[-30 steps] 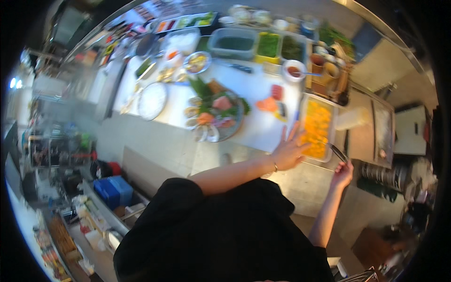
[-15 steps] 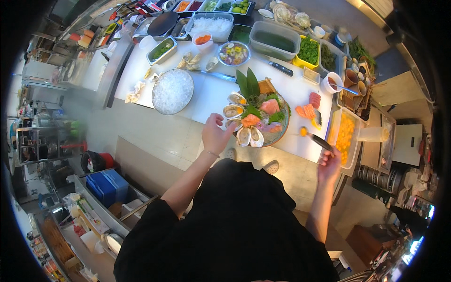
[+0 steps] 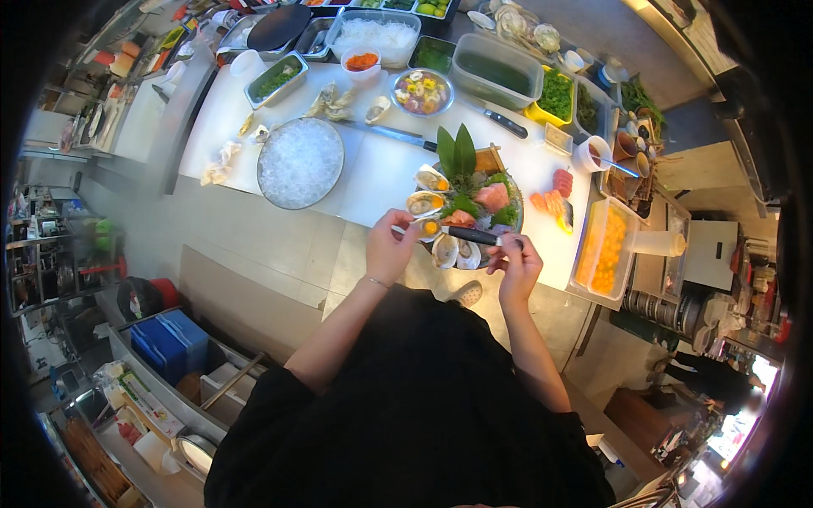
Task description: The person assembles a sashimi platter by arranging oysters, sliced fish, and garnishes on a bed of ice. They place shiso leaves and green garnish, add fish roe with tongs, and finish with a red sauce and additional garnish.
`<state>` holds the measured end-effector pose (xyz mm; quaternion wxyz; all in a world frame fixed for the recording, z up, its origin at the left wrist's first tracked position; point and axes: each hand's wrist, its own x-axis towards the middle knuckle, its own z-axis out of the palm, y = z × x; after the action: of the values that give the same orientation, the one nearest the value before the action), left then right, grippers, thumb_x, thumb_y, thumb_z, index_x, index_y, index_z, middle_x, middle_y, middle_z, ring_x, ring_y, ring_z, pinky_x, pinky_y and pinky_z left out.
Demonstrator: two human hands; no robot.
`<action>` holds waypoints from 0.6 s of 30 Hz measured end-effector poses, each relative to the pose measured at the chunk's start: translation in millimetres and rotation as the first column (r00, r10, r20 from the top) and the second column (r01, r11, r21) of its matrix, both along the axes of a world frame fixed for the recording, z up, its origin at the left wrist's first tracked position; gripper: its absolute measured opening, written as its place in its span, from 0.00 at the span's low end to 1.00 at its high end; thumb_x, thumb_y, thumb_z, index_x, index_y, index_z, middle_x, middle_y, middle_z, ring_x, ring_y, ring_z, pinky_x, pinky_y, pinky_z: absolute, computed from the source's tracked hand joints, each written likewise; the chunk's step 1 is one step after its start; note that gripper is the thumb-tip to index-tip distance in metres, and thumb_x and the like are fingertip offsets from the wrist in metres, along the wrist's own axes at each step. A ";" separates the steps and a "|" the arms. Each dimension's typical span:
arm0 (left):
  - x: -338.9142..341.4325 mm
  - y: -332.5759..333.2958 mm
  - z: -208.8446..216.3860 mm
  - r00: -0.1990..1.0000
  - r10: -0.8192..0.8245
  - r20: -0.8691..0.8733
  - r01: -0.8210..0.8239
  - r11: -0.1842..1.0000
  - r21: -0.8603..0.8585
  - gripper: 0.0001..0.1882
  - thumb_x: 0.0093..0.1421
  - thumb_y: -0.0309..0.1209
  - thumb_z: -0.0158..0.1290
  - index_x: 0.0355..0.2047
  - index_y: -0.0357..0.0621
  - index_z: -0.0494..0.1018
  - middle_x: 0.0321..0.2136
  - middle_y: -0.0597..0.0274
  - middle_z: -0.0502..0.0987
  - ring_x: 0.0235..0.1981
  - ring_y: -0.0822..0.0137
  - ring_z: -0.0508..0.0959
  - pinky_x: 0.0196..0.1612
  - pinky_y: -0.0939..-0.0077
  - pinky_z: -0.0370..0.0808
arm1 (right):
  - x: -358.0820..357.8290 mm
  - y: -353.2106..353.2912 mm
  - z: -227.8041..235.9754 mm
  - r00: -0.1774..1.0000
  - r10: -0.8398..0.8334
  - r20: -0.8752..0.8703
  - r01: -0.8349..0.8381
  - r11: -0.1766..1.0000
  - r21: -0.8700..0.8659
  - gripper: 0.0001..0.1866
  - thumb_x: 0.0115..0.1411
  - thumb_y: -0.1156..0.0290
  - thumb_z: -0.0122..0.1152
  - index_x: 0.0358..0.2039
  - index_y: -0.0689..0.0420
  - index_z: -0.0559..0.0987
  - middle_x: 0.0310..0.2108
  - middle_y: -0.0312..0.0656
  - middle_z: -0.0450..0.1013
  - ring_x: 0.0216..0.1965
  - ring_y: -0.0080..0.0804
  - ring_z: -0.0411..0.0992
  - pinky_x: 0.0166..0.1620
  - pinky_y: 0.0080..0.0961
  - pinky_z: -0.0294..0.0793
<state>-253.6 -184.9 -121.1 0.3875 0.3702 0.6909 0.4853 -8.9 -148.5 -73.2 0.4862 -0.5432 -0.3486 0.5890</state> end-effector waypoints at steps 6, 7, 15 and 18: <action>8.4 -2.4 26.9 0.780 0.041 -0.624 0.164 0.949 0.268 0.17 0.58 0.31 0.69 0.48 0.49 0.80 0.44 0.60 0.81 0.49 0.53 0.77 0.53 0.56 0.73 | 30.6 -13.9 41.4 0.740 0.054 0.670 -0.541 0.640 0.546 0.05 0.65 0.81 0.70 0.42 0.65 0.86 0.35 0.51 0.85 0.32 0.39 0.83 0.37 0.30 0.82; 13.5 1.9 31.2 0.749 -0.012 -0.663 0.229 0.943 0.242 0.20 0.56 0.31 0.69 0.50 0.50 0.79 0.46 0.60 0.81 0.50 0.52 0.77 0.53 0.55 0.72 | 39.7 -13.3 47.2 0.741 0.023 0.671 -0.532 0.629 0.566 0.06 0.66 0.81 0.70 0.43 0.64 0.86 0.36 0.50 0.85 0.32 0.38 0.83 0.36 0.29 0.82; 30.3 36.1 35.2 0.615 -0.273 -0.740 0.467 0.882 0.063 0.31 0.54 0.31 0.70 0.59 0.50 0.75 0.45 0.64 0.82 0.52 0.55 0.79 0.54 0.55 0.71 | 107.9 -7.7 60.2 0.904 -0.081 0.420 -0.135 0.878 0.460 0.07 0.76 0.74 0.62 0.46 0.66 0.82 0.34 0.43 0.82 0.35 0.26 0.81 0.41 0.27 0.82; 26.1 39.3 29.1 0.657 -0.285 -0.698 0.474 0.876 0.089 0.29 0.57 0.28 0.69 0.59 0.49 0.74 0.44 0.63 0.83 0.49 0.56 0.82 0.52 0.56 0.74 | 103.7 -3.4 54.8 0.931 -0.113 0.347 -0.106 0.827 0.553 0.08 0.77 0.72 0.62 0.41 0.64 0.79 0.34 0.41 0.79 0.39 0.27 0.81 0.47 0.27 0.80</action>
<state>-227.5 -145.6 -91.9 0.1560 0.7032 0.6179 0.3152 94.7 -151.8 -18.4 0.5522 -0.4761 -0.5894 0.3480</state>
